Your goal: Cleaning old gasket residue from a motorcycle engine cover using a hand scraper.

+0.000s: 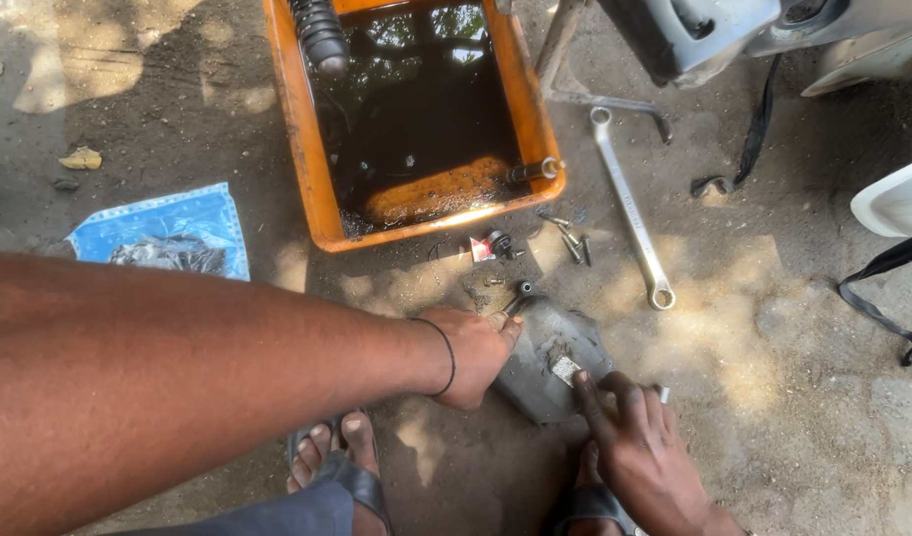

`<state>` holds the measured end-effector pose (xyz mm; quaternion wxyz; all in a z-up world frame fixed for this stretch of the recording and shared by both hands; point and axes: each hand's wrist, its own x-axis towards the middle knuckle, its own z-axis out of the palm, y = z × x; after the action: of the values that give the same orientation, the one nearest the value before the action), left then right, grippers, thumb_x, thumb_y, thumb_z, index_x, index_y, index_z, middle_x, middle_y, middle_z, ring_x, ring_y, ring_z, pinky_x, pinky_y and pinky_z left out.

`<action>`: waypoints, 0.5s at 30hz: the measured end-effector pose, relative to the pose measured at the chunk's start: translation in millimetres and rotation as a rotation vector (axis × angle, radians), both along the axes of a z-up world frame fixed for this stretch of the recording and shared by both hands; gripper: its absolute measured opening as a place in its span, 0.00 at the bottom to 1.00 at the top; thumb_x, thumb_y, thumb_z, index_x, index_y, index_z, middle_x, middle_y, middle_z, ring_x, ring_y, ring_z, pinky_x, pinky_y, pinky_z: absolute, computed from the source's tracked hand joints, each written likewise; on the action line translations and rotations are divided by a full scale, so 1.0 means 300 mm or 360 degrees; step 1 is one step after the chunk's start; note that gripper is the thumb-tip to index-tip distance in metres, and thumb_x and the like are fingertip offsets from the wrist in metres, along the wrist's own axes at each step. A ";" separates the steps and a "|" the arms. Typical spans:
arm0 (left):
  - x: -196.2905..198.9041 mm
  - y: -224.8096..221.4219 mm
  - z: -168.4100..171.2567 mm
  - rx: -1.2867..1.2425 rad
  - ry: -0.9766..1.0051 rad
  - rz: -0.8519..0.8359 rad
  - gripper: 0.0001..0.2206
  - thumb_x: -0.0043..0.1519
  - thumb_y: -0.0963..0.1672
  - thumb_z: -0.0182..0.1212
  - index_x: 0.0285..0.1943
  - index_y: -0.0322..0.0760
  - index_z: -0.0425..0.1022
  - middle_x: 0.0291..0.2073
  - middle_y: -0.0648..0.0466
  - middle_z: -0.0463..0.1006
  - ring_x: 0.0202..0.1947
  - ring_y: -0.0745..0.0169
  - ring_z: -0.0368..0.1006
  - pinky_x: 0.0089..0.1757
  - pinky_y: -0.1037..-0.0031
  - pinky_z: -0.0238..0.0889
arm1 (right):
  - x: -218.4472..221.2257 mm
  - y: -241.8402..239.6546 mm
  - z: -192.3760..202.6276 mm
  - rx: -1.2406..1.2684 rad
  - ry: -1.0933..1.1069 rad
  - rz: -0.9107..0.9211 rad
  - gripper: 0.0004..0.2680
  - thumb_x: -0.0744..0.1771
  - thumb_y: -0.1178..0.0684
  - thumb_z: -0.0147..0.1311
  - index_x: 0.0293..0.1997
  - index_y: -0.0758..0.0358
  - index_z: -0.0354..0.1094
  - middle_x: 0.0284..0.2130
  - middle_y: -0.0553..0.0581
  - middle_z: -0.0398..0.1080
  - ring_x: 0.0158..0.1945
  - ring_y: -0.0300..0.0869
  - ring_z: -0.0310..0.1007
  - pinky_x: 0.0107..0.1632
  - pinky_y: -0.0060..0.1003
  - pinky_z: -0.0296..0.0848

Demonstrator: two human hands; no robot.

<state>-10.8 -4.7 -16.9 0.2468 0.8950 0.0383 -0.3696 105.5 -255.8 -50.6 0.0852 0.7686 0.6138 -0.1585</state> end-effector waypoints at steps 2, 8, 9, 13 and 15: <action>0.003 0.005 0.019 0.0011 -0.0017 -0.0004 0.43 0.53 0.41 0.63 0.79 0.29 0.44 0.64 0.42 0.68 0.58 0.46 0.72 0.50 0.58 0.70 | -0.006 -0.003 -0.013 0.0082 0.0000 0.0022 0.30 0.60 0.66 0.51 0.72 0.56 0.56 0.56 0.64 0.60 0.56 0.56 0.64 0.60 0.51 0.68; 0.003 0.003 0.004 0.0037 -0.0046 -0.0052 0.42 0.54 0.41 0.63 0.79 0.28 0.46 0.65 0.41 0.68 0.57 0.46 0.73 0.49 0.59 0.72 | 0.001 0.011 0.009 -0.0017 0.0015 0.0031 0.27 0.61 0.62 0.52 0.71 0.64 0.55 0.56 0.65 0.60 0.58 0.56 0.64 0.54 0.52 0.70; 0.005 0.005 -0.003 0.0041 -0.0046 -0.0040 0.42 0.54 0.41 0.63 0.79 0.29 0.45 0.66 0.41 0.65 0.58 0.46 0.72 0.50 0.59 0.72 | 0.009 0.002 -0.009 -0.0002 -0.0009 0.0097 0.25 0.62 0.63 0.50 0.71 0.67 0.55 0.57 0.65 0.60 0.56 0.54 0.65 0.54 0.50 0.71; 0.003 0.003 0.059 0.0039 0.0071 -0.0007 0.40 0.54 0.44 0.64 0.78 0.31 0.50 0.66 0.45 0.67 0.60 0.47 0.71 0.52 0.59 0.70 | 0.015 -0.018 -0.001 -0.0268 -0.0018 0.0238 0.24 0.66 0.65 0.45 0.74 0.67 0.52 0.59 0.63 0.60 0.54 0.51 0.65 0.56 0.45 0.73; -0.005 -0.004 0.036 0.0057 0.0065 0.0000 0.41 0.55 0.43 0.63 0.79 0.31 0.46 0.66 0.44 0.66 0.61 0.48 0.70 0.53 0.59 0.70 | 0.033 0.012 0.048 -0.0257 -0.0011 0.0250 0.22 0.65 0.64 0.47 0.70 0.68 0.55 0.59 0.63 0.60 0.55 0.51 0.65 0.57 0.45 0.72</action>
<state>-12.3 -5.9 -6.3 0.2300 0.8915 0.0499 -0.3872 115.5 -252.2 -36.3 0.1611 0.7093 0.6571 -0.1977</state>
